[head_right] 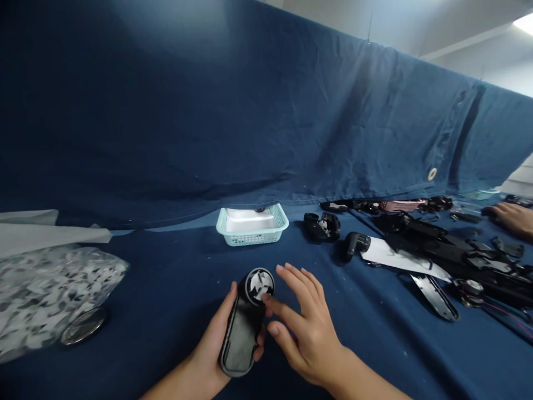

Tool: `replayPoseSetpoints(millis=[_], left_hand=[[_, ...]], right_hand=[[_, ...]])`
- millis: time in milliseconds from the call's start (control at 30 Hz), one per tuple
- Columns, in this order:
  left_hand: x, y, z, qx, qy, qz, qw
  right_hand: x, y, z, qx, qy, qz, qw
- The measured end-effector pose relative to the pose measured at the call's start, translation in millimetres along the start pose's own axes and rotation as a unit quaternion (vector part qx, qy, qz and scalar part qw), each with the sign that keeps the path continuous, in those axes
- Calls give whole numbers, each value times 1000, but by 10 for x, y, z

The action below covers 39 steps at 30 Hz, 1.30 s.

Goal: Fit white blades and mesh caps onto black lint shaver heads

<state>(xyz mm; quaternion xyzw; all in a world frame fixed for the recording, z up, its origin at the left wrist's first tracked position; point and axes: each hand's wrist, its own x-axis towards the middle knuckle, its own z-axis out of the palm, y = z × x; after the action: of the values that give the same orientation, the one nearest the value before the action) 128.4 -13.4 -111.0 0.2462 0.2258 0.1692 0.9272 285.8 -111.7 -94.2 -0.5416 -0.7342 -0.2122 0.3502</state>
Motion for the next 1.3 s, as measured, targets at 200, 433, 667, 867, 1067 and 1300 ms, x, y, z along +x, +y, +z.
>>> replayPoseSetpoints(millis=[200,433,667,867,1067,1300], left_hand=[[6,-7,-23,-7,1,-7,1000],[13,1,-16,1,0,-10,1000],[-30,46,55,29,8,-36,999],[-33,43,49,32,5,-38,999],[-29,44,40,22,-1,-43,999],[10,0,-2,7,-10,-20,1000]], right_hand=[[-2,-3,-18,-15,5,11,1000],[-13,111,-50,-24,41,4,999],[-30,618,-45,117,96,262,953],[-60,664,-15,139,30,314,939],[-51,377,-16,99,-3,159,982],[-67,177,46,105,-30,20,994]])
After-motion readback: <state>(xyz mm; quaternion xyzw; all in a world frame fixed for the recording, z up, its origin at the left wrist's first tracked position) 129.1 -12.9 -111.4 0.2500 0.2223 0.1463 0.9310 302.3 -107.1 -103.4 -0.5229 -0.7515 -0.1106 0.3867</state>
